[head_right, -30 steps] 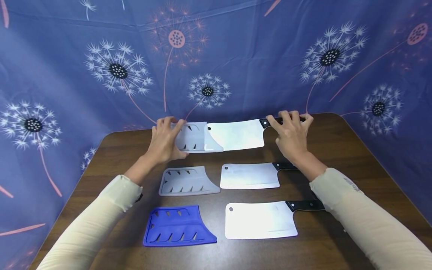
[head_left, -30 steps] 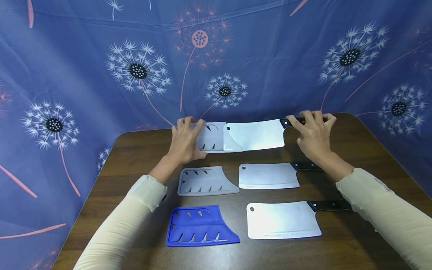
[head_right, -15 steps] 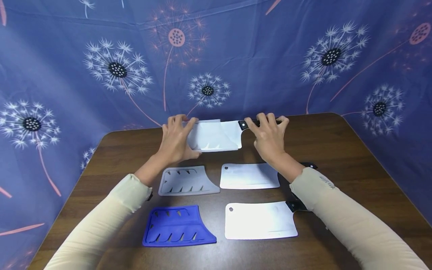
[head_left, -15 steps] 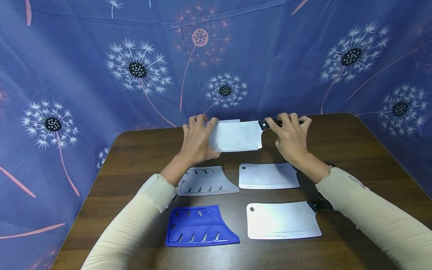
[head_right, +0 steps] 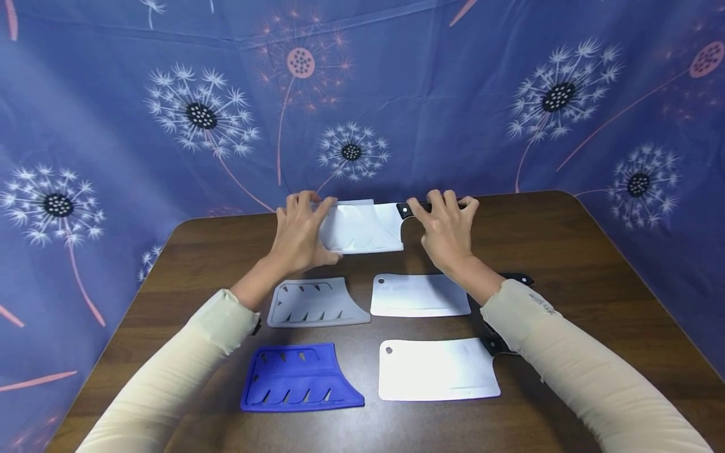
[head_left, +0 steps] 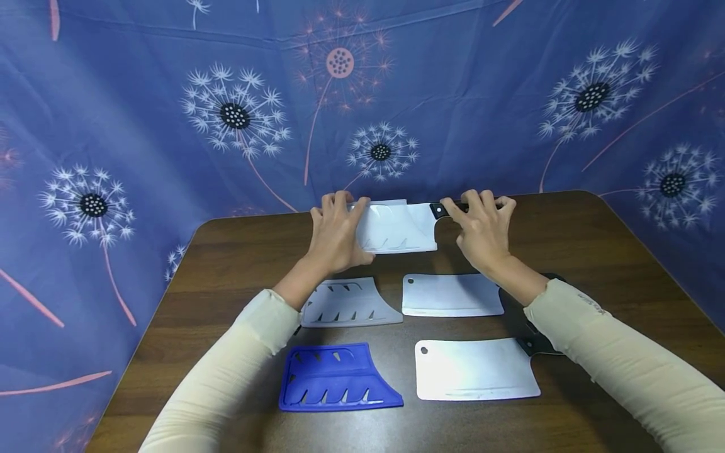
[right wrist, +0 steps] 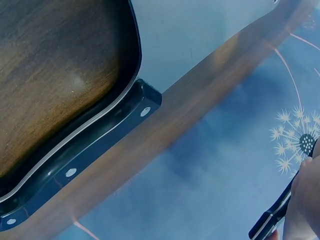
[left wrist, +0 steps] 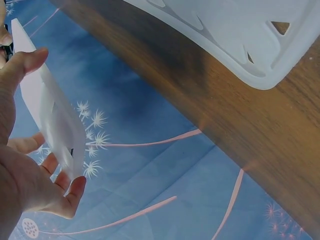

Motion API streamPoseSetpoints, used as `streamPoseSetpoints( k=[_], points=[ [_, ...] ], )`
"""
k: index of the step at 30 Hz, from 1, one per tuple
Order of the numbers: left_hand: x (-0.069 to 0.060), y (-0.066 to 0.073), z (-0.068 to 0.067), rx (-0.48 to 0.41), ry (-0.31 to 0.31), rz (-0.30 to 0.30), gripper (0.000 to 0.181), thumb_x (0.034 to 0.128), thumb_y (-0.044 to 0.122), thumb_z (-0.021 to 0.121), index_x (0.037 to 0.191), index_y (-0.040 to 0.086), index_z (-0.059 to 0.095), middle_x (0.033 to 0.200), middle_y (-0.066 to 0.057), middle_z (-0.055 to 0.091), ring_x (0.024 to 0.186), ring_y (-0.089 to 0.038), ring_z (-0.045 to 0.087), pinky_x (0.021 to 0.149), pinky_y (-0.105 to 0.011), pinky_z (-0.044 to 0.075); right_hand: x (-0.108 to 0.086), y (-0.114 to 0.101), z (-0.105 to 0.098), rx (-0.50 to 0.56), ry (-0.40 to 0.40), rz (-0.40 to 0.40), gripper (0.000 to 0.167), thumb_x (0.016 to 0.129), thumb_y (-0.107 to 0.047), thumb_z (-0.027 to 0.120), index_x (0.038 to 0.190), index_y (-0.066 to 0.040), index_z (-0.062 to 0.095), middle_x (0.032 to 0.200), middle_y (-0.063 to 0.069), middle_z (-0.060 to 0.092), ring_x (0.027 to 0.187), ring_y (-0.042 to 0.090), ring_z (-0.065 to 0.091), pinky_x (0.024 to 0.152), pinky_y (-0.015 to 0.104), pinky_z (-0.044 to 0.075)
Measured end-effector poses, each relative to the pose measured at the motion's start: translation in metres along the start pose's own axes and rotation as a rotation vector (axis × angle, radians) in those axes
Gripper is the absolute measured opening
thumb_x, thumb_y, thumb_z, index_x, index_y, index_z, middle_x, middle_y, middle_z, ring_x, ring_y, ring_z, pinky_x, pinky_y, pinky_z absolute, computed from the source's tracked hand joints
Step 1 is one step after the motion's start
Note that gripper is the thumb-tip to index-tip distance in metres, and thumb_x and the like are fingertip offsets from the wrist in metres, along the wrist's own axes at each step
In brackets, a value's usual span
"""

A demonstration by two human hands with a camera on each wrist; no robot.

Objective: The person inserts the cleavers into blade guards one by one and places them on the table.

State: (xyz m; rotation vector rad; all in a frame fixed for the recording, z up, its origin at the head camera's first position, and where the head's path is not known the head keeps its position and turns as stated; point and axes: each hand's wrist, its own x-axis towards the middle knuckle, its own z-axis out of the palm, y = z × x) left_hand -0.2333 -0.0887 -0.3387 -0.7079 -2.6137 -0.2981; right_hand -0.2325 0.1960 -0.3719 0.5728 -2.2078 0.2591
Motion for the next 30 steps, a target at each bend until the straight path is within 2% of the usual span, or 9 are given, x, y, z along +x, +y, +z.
streamPoseSetpoints(
  k=[10,18,30],
  points=[
    [0.002,-0.003,0.003,-0.014,-0.039,-0.019,0.102,0.0481,0.042,0.091,0.137,0.014,0.051,0.129,-0.018,0.042,0.117,-0.040,0.036,0.081,-0.053,0.036,0.003,0.002,0.003,0.011,-0.080,0.033,0.065,0.069,0.022,0.056,0.121,-0.016,0.065,0.105,0.021,0.055,0.089,0.039,0.043,0.081,0.064,0.027],
    [0.007,-0.006,0.008,0.003,-0.089,-0.046,0.103,0.0500,0.046,0.090,0.140,0.016,0.049,0.130,-0.018,0.041,0.118,-0.039,0.036,0.079,-0.051,0.037,0.006,0.005,0.007,-0.019,-0.153,0.056,0.066,0.070,0.019,0.057,0.124,-0.018,0.064,0.105,0.020,0.054,0.092,0.039,0.043,0.082,0.064,0.028],
    [0.016,-0.013,0.020,-0.037,-0.224,-0.101,0.104,0.0526,0.049,0.090,0.143,0.018,0.047,0.134,-0.016,0.038,0.119,-0.037,0.034,0.083,-0.049,0.036,0.008,0.010,0.017,-0.015,-0.291,0.111,0.063,0.073,0.015,0.062,0.128,-0.016,0.064,0.105,0.018,0.054,0.093,0.036,0.043,0.082,0.061,0.029]
  ],
)
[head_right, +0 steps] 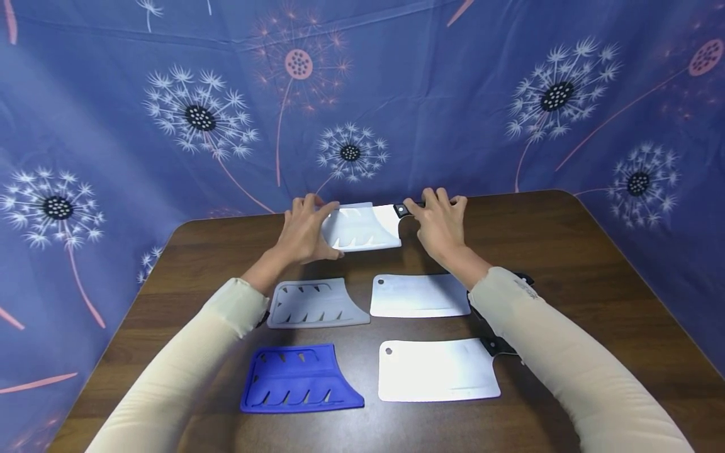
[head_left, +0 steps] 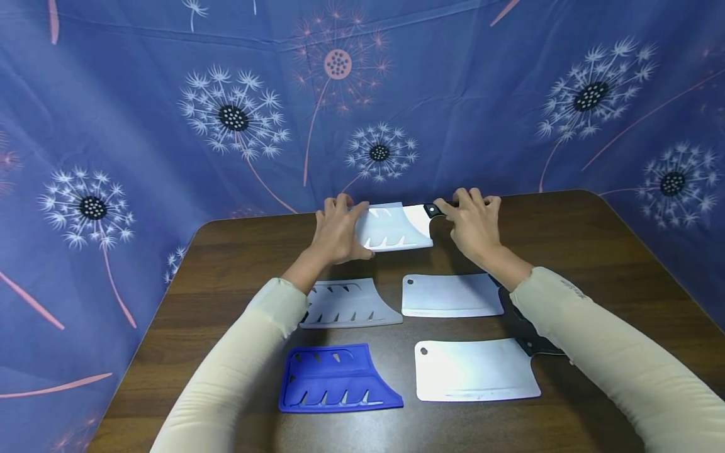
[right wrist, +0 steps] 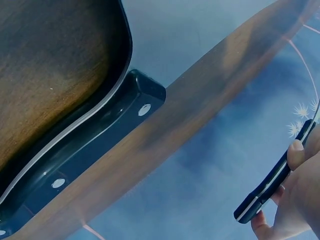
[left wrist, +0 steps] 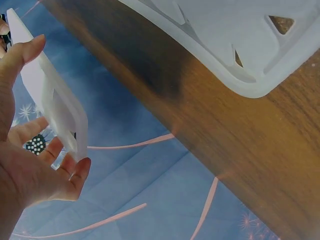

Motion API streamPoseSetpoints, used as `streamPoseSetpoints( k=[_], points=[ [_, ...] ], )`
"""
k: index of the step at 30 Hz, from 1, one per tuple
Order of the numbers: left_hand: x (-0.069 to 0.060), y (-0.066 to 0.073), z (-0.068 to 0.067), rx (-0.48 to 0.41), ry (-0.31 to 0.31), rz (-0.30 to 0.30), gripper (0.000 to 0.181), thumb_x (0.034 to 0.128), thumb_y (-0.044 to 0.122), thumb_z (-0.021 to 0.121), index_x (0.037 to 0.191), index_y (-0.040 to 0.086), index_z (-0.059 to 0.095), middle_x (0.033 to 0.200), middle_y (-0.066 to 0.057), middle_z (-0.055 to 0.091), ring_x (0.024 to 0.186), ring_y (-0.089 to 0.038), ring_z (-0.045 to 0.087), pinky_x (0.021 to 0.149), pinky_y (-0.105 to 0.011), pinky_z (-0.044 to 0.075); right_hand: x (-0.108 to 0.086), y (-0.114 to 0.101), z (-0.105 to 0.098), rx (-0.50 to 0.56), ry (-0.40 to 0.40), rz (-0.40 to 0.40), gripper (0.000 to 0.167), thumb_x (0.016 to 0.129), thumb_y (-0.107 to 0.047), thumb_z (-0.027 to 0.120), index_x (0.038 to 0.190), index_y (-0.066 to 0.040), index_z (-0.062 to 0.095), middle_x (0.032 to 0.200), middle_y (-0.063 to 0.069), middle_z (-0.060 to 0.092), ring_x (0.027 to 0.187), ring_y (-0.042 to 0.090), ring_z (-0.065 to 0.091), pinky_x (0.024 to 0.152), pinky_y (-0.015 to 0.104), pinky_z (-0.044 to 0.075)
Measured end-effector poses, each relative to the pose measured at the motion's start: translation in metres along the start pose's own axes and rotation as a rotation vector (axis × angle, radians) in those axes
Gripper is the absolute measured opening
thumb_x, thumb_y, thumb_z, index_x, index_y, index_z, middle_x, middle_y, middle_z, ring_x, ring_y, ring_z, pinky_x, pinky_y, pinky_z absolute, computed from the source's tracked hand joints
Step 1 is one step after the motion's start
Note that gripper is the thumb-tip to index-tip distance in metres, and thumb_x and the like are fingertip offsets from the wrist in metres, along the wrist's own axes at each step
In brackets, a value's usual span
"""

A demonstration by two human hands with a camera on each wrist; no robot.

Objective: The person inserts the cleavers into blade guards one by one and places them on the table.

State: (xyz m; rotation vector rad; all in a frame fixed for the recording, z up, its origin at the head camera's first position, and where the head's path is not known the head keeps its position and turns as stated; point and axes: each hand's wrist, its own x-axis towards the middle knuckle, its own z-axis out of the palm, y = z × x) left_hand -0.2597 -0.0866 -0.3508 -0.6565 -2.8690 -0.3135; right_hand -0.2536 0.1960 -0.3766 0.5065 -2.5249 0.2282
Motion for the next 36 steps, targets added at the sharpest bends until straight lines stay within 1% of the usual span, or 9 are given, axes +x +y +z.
streamPoseSetpoints(
  k=[5,10,14,20,23,29,33,36],
  points=[
    [0.004,-0.002,0.005,-0.034,-0.060,-0.028,0.104,0.0545,0.049,0.090,0.144,0.019,0.046,0.134,-0.015,0.037,0.118,-0.035,0.033,0.084,-0.048,0.034,0.001,0.001,0.005,-0.006,-0.050,0.032,0.061,0.076,0.013,0.062,0.129,-0.017,0.063,0.106,0.017,0.054,0.091,0.034,0.042,0.080,0.058,0.029],
    [0.007,-0.004,0.010,-0.041,-0.102,-0.044,0.104,0.0548,0.050,0.089,0.144,0.020,0.045,0.131,-0.013,0.039,0.115,-0.033,0.033,0.085,-0.047,0.034,0.001,0.002,0.009,-0.006,-0.088,0.058,0.061,0.076,0.012,0.063,0.129,-0.017,0.063,0.103,0.016,0.054,0.088,0.032,0.041,0.079,0.056,0.028],
    [0.009,-0.005,0.013,-0.042,-0.123,-0.048,0.104,0.0551,0.051,0.089,0.144,0.020,0.045,0.130,-0.012,0.038,0.114,-0.032,0.032,0.084,-0.046,0.034,0.002,0.002,0.011,0.007,-0.104,0.069,0.061,0.075,0.013,0.062,0.129,-0.017,0.064,0.104,0.016,0.054,0.090,0.032,0.042,0.080,0.056,0.029],
    [0.011,-0.006,0.014,-0.049,-0.150,-0.065,0.104,0.0556,0.049,0.089,0.144,0.019,0.045,0.130,-0.012,0.038,0.115,-0.032,0.032,0.084,-0.046,0.034,0.002,0.002,0.014,0.015,-0.126,0.073,0.061,0.076,0.013,0.060,0.129,-0.018,0.063,0.100,0.014,0.052,0.085,0.030,0.039,0.077,0.054,0.027],
    [0.011,-0.006,0.015,-0.050,-0.173,-0.076,0.103,0.0562,0.048,0.089,0.145,0.020,0.044,0.130,-0.012,0.038,0.115,-0.032,0.033,0.084,-0.046,0.035,0.003,0.002,0.017,0.015,-0.159,0.083,0.062,0.077,0.012,0.060,0.130,-0.019,0.062,0.098,0.013,0.051,0.084,0.029,0.038,0.076,0.053,0.027],
    [0.013,-0.006,0.018,-0.051,-0.209,-0.096,0.102,0.0571,0.049,0.089,0.145,0.023,0.044,0.129,-0.011,0.038,0.114,-0.031,0.033,0.087,-0.047,0.034,0.005,0.002,0.020,0.037,-0.232,0.114,0.060,0.078,0.011,0.060,0.132,-0.018,0.061,0.106,0.015,0.052,0.091,0.030,0.040,0.079,0.055,0.028],
    [0.014,-0.008,0.020,-0.058,-0.226,-0.101,0.101,0.0567,0.049,0.089,0.144,0.022,0.045,0.128,-0.011,0.039,0.114,-0.031,0.034,0.089,-0.047,0.034,0.006,0.002,0.023,0.045,-0.285,0.138,0.060,0.079,0.011,0.059,0.133,-0.017,0.060,0.107,0.015,0.052,0.091,0.029,0.039,0.081,0.056,0.029],
    [0.015,-0.008,0.021,-0.055,-0.243,-0.109,0.101,0.0567,0.049,0.089,0.144,0.023,0.045,0.129,-0.011,0.038,0.115,-0.031,0.034,0.091,-0.048,0.034,0.007,0.002,0.025,0.050,-0.306,0.147,0.060,0.080,0.010,0.060,0.133,-0.016,0.060,0.107,0.015,0.052,0.092,0.029,0.040,0.081,0.056,0.029]
  ],
)
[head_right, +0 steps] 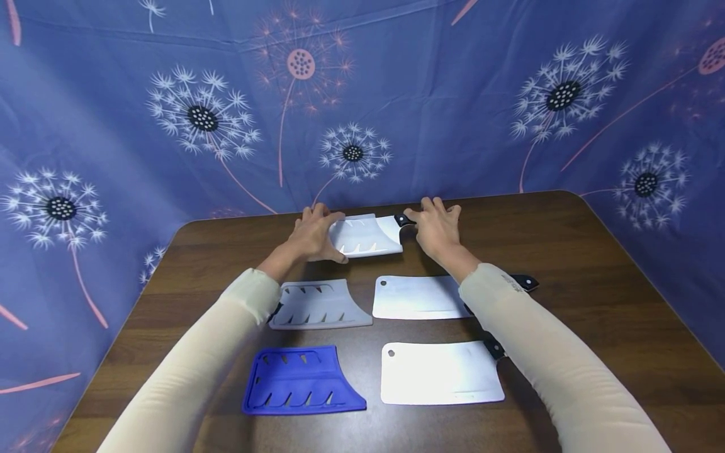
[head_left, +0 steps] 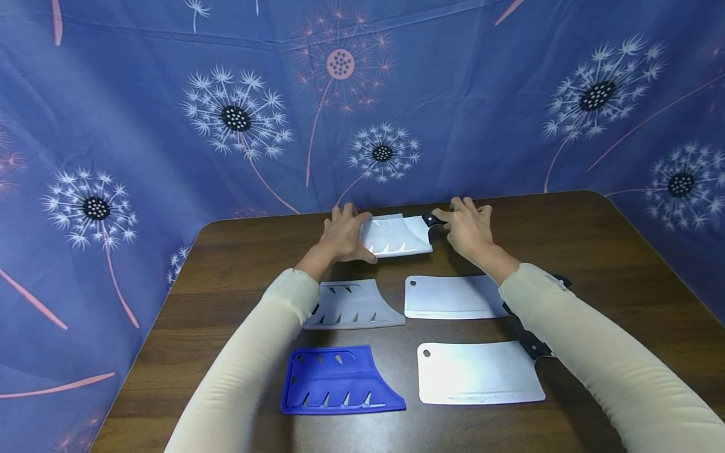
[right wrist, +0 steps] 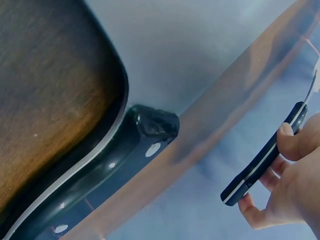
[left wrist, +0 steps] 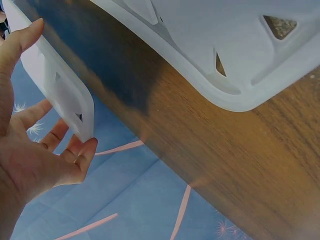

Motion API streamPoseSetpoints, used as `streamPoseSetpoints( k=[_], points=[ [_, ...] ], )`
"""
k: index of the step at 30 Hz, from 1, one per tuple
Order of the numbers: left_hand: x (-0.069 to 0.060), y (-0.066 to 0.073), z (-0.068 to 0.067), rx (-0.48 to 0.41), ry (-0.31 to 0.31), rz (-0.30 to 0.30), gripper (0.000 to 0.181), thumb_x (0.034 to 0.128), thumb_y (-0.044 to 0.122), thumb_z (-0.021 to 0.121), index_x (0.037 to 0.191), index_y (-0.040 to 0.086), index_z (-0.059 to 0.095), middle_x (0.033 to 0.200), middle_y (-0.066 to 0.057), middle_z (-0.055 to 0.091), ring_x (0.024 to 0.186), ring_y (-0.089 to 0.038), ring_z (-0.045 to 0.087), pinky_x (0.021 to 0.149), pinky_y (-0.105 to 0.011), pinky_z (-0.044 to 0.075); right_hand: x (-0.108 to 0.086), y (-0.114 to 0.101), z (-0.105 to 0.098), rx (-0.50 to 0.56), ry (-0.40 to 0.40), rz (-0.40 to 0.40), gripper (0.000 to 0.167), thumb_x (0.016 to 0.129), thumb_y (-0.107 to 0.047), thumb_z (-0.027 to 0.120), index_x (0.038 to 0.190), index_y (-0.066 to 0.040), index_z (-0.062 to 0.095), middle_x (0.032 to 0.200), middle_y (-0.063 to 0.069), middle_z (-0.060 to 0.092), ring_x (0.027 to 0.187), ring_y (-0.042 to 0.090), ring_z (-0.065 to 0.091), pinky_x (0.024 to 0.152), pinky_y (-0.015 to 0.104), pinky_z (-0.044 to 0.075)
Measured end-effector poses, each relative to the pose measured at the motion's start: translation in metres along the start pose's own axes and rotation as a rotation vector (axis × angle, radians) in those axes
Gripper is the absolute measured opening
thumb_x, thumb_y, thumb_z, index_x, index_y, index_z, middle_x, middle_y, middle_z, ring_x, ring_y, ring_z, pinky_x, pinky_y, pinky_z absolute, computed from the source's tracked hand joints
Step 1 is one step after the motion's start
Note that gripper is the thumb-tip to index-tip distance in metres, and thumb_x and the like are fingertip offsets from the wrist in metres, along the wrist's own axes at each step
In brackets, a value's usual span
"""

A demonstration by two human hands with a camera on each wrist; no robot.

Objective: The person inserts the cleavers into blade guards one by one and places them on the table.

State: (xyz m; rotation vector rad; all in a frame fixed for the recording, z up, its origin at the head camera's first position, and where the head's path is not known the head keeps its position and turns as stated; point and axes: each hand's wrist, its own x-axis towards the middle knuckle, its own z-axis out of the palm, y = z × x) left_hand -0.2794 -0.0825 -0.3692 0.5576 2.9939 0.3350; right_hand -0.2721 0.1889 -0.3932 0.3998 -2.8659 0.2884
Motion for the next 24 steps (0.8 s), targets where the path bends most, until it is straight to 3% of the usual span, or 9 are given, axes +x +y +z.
streamPoseSetpoints(
  k=[9,16,24],
  points=[
    [0.001,-0.003,0.004,0.011,-0.057,-0.003,0.099,0.0571,0.049,0.088,0.143,0.022,0.046,0.134,-0.013,0.037,0.122,-0.036,0.032,0.094,-0.052,0.036,0.000,-0.001,0.005,-0.001,-0.071,0.006,0.057,0.081,0.009,0.060,0.133,-0.015,0.060,0.116,0.017,0.053,0.097,0.031,0.042,0.082,0.058,0.029],
    [0.005,-0.005,0.006,0.019,-0.101,-0.007,0.098,0.0586,0.051,0.087,0.143,0.023,0.046,0.135,-0.011,0.036,0.119,-0.033,0.033,0.094,-0.049,0.035,0.002,-0.002,0.008,0.019,-0.113,0.030,0.056,0.081,0.008,0.062,0.133,-0.014,0.059,0.112,0.015,0.054,0.100,0.032,0.043,0.086,0.062,0.030],
    [0.009,-0.008,0.008,0.005,-0.136,-0.014,0.099,0.0584,0.051,0.087,0.144,0.023,0.045,0.136,-0.010,0.036,0.118,-0.031,0.033,0.097,-0.048,0.034,0.004,-0.002,0.011,0.020,-0.149,0.050,0.053,0.084,0.006,0.060,0.134,-0.012,0.058,0.128,0.019,0.051,0.113,0.035,0.043,0.093,0.070,0.028]
  ],
)
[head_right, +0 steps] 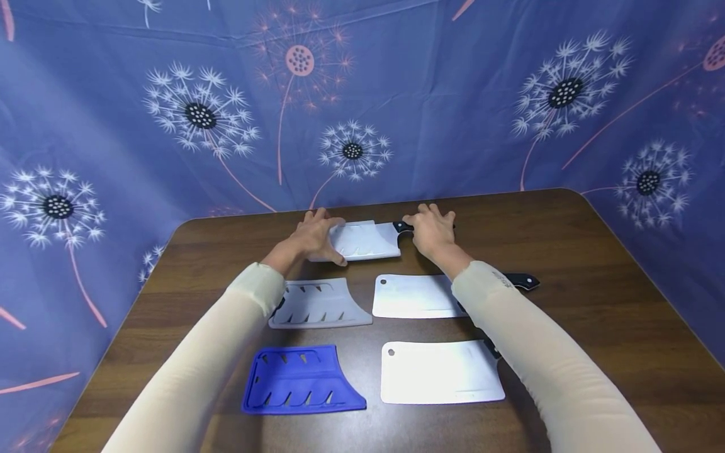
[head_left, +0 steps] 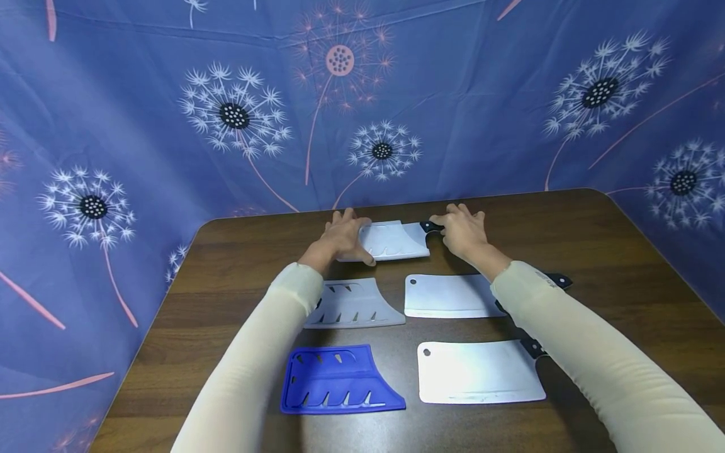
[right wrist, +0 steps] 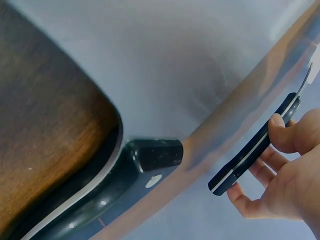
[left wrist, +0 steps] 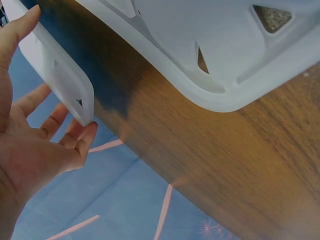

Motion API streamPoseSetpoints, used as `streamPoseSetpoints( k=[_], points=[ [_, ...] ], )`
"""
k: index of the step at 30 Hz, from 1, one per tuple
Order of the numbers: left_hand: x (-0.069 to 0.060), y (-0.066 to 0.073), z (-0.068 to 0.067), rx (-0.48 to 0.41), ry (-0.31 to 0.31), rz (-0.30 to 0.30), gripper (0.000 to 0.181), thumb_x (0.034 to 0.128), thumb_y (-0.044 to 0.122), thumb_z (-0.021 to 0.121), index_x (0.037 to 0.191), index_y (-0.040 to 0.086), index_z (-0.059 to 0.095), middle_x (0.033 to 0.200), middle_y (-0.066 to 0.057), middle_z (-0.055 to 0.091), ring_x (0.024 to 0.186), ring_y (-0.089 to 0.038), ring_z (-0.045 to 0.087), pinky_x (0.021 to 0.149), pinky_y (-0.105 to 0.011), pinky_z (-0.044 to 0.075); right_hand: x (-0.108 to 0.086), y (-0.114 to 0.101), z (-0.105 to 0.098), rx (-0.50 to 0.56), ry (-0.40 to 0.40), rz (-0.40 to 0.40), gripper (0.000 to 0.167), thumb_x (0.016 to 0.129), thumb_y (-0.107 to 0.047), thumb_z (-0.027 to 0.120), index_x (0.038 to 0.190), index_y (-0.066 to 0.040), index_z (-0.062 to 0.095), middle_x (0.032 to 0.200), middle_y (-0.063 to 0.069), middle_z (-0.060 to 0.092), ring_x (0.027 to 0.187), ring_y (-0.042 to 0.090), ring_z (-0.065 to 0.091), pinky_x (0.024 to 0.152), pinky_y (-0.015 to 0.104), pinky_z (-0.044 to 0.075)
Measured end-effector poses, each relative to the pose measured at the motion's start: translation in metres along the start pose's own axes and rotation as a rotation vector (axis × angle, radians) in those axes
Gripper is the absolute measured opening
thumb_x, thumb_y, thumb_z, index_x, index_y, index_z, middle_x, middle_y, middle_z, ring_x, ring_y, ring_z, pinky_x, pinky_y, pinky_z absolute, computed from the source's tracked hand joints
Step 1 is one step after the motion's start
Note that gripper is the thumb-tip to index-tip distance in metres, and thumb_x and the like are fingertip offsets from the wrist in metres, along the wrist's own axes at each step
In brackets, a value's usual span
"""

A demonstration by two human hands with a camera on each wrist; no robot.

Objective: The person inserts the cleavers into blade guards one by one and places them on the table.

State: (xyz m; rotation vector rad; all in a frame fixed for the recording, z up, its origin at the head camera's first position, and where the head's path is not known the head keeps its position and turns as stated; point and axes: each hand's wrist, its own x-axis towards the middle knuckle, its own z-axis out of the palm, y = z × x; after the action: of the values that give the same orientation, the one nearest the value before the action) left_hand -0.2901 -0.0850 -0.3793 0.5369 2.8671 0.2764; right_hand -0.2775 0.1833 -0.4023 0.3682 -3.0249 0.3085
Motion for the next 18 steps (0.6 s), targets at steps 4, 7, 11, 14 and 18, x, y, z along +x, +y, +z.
streamPoseSetpoints(
  k=[4,7,11,14,18],
  points=[
    [0.003,-0.002,0.002,-0.010,-0.013,0.001,0.100,0.0586,0.050,0.087,0.145,0.023,0.045,0.139,-0.010,0.035,0.119,-0.032,0.033,0.100,-0.051,0.033,0.001,0.001,0.002,0.011,-0.023,0.012,0.052,0.086,0.006,0.059,0.134,-0.013,0.058,0.130,0.019,0.050,0.117,0.037,0.042,0.095,0.072,0.024],
    [0.005,-0.003,0.004,-0.023,-0.037,-0.001,0.100,0.0596,0.051,0.087,0.145,0.024,0.044,0.140,-0.011,0.034,0.120,-0.032,0.033,0.101,-0.053,0.032,0.002,0.002,0.004,0.017,-0.039,0.017,0.051,0.087,0.005,0.059,0.134,-0.013,0.058,0.128,0.018,0.052,0.117,0.037,0.043,0.096,0.074,0.023],
    [0.006,-0.004,0.007,-0.040,-0.078,-0.014,0.099,0.0611,0.050,0.086,0.146,0.025,0.042,0.142,-0.011,0.033,0.121,-0.033,0.033,0.102,-0.053,0.032,0.004,0.003,0.008,0.015,-0.078,0.021,0.049,0.088,0.003,0.060,0.135,-0.014,0.058,0.129,0.019,0.051,0.120,0.038,0.041,0.096,0.074,0.022],
    [0.006,-0.005,0.009,-0.040,-0.096,-0.024,0.100,0.0613,0.051,0.086,0.147,0.026,0.041,0.142,-0.012,0.032,0.122,-0.034,0.032,0.102,-0.053,0.033,0.006,0.003,0.011,0.016,-0.108,0.024,0.049,0.089,0.002,0.059,0.136,-0.014,0.056,0.137,0.020,0.046,0.126,0.039,0.038,0.098,0.074,0.020],
    [0.007,-0.005,0.010,-0.041,-0.097,-0.027,0.100,0.0616,0.051,0.086,0.147,0.026,0.041,0.141,-0.012,0.033,0.124,-0.034,0.032,0.103,-0.053,0.032,0.007,0.004,0.012,0.025,-0.112,0.026,0.048,0.090,0.001,0.059,0.136,-0.014,0.056,0.138,0.020,0.045,0.127,0.040,0.038,0.098,0.074,0.021]
  ],
)
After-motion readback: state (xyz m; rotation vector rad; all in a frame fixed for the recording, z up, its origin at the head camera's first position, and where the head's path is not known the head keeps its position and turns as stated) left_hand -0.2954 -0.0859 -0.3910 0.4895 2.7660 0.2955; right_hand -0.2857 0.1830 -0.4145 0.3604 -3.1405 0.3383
